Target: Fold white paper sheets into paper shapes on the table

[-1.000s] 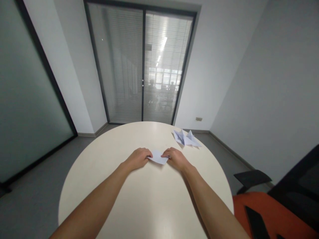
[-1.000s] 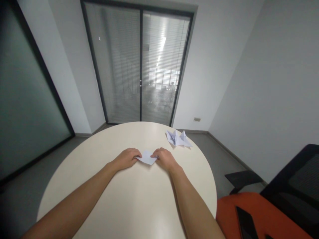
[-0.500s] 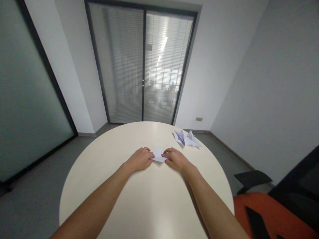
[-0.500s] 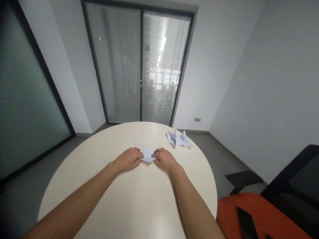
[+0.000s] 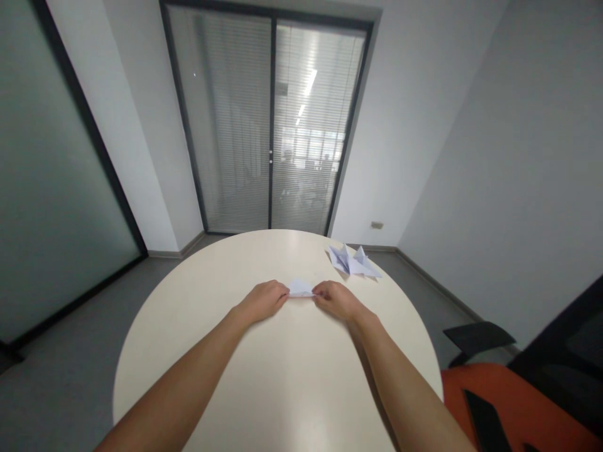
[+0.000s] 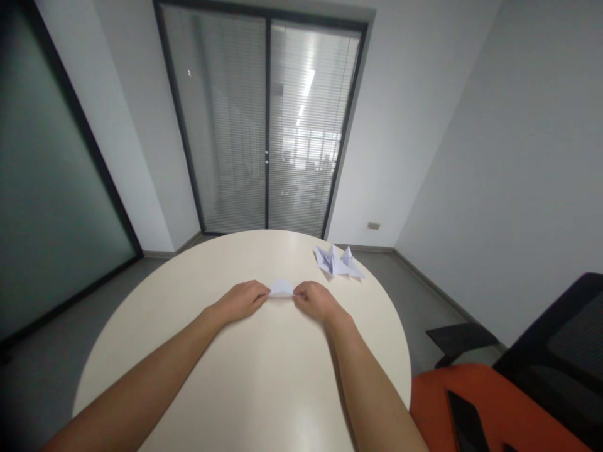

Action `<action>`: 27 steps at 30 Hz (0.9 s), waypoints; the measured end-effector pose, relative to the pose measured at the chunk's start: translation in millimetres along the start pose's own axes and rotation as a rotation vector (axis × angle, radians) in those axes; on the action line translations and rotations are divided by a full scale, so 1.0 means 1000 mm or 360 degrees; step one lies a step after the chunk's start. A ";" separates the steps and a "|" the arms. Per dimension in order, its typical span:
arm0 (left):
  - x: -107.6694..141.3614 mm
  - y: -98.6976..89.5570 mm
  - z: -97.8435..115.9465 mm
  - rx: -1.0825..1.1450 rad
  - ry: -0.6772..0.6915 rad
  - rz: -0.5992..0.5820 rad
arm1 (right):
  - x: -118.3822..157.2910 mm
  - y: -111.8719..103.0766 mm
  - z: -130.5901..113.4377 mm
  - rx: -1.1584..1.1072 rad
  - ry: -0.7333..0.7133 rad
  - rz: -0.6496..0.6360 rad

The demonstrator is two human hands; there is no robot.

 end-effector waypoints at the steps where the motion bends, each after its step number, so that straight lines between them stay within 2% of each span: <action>1: 0.000 0.000 0.001 -0.0008 0.0015 -0.0013 | 0.000 -0.001 0.000 0.0000 0.0011 0.0009; 7: -0.004 0.004 -0.005 -0.0057 -0.0126 0.0018 | -0.003 -0.001 0.001 0.0069 -0.0020 0.0044; 13: -0.007 0.011 -0.009 -0.0105 -0.0264 0.0016 | -0.007 -0.002 0.014 0.0165 0.0137 0.0176; 17: -0.005 0.013 -0.012 -0.0134 -0.0354 -0.0021 | -0.006 -0.003 0.013 0.0192 0.0175 0.0222; 22: -0.003 0.013 -0.012 -0.0068 -0.0393 -0.0004 | -0.005 -0.003 0.008 0.0218 0.0152 0.0218; 27: -0.004 0.014 -0.007 -0.0087 -0.0323 0.0002 | -0.005 -0.002 0.010 0.0227 0.0198 0.0221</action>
Point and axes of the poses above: each hand's wrist, its own x-axis away from the middle knuckle, its own y-axis out of the palm, z = x × y, the point moved 10 cm from there along -x, towards the middle knuckle, and after that the axes turned 15 degrees about -x, right-handed, at the moved point
